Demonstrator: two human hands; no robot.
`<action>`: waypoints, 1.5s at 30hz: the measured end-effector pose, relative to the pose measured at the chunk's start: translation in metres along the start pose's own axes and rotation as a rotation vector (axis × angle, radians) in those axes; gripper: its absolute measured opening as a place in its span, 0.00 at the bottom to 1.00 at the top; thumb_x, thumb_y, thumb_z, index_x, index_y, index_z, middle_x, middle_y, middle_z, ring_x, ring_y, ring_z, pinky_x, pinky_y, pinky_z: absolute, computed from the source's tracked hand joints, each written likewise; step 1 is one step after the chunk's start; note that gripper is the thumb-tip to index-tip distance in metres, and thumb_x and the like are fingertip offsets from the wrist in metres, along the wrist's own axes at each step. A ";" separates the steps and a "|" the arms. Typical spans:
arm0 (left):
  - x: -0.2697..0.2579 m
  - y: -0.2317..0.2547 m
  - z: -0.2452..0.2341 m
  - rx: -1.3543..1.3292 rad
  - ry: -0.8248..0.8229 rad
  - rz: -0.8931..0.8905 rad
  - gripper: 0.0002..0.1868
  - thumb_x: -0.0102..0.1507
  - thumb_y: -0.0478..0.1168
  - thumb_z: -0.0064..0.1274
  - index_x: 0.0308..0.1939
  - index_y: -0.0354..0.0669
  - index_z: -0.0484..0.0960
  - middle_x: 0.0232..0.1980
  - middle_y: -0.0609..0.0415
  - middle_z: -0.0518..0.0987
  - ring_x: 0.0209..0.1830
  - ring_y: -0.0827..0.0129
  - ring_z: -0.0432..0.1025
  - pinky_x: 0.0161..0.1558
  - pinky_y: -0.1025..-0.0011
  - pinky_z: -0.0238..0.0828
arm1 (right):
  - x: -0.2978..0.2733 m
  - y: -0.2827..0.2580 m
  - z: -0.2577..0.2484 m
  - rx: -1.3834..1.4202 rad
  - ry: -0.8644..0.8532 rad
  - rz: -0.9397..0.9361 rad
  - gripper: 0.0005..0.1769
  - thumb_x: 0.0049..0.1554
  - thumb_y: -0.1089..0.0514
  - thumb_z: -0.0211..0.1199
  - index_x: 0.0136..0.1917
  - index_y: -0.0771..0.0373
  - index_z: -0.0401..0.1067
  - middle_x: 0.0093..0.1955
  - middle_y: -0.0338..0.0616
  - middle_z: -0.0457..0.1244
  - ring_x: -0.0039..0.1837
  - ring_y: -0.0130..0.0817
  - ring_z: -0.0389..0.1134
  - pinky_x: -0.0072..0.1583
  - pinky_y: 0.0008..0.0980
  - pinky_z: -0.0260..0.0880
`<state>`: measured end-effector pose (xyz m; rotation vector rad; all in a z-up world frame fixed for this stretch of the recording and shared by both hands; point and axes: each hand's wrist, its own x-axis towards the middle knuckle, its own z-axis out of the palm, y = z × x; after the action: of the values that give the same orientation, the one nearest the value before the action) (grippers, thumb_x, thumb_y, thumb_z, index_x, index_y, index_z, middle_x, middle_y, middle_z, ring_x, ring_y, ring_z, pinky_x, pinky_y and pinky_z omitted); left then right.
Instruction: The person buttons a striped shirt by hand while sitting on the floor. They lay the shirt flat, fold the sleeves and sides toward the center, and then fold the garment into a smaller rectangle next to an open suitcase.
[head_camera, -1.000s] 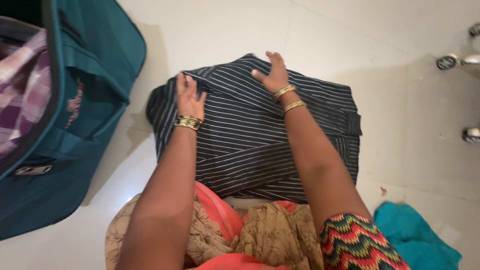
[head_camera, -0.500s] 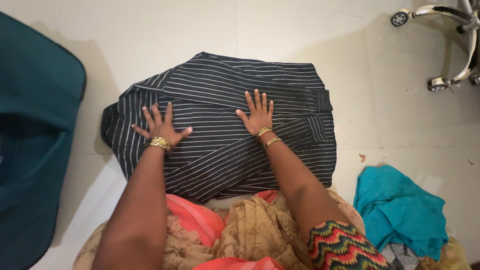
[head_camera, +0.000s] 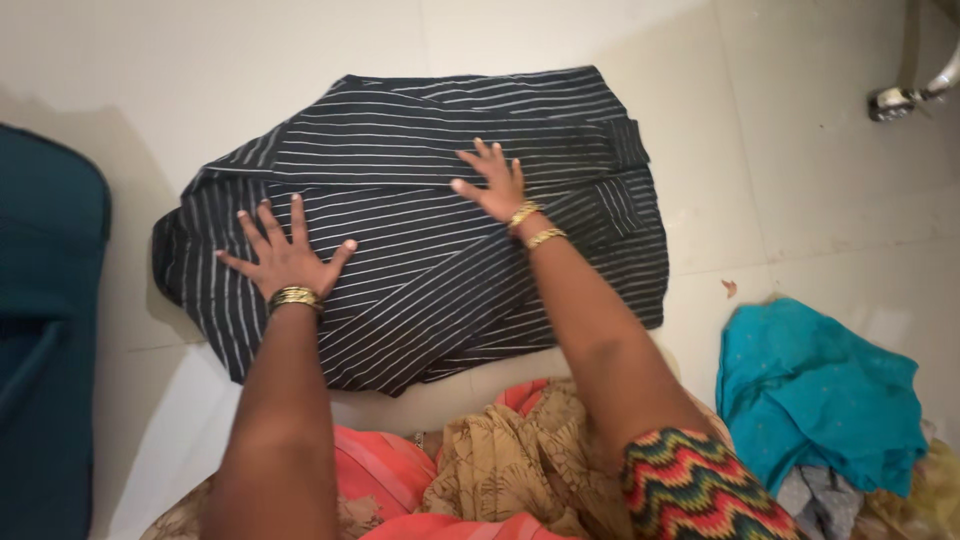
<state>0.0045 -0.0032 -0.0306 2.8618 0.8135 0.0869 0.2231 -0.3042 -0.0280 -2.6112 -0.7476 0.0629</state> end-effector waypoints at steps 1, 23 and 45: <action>-0.002 0.001 -0.002 0.020 0.037 0.006 0.62 0.48 0.91 0.29 0.81 0.72 0.41 0.84 0.48 0.40 0.83 0.48 0.26 0.66 0.20 0.17 | 0.003 0.002 -0.006 0.086 0.065 -0.050 0.33 0.56 0.30 0.63 0.69 0.45 0.71 0.81 0.47 0.52 0.82 0.51 0.46 0.76 0.62 0.41; -0.009 0.011 -0.035 0.064 -0.113 -0.023 0.60 0.51 0.90 0.26 0.80 0.70 0.39 0.84 0.51 0.39 0.83 0.50 0.25 0.67 0.22 0.19 | 0.090 -0.237 0.044 -0.051 0.144 -0.187 0.08 0.60 0.54 0.59 0.53 0.54 0.72 0.53 0.44 0.68 0.53 0.48 0.71 0.54 0.50 0.72; 0.000 0.002 -0.006 0.050 0.026 -0.001 0.61 0.48 0.91 0.27 0.80 0.73 0.40 0.83 0.49 0.39 0.83 0.50 0.27 0.67 0.23 0.18 | -0.094 0.206 -0.079 0.465 0.626 0.526 0.23 0.61 0.39 0.61 0.61 0.55 0.77 0.63 0.41 0.70 0.69 0.40 0.68 0.73 0.44 0.64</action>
<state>0.0045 -0.0040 -0.0248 2.9127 0.8332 0.1060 0.2576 -0.5408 -0.0475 -2.1168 0.1633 -0.3657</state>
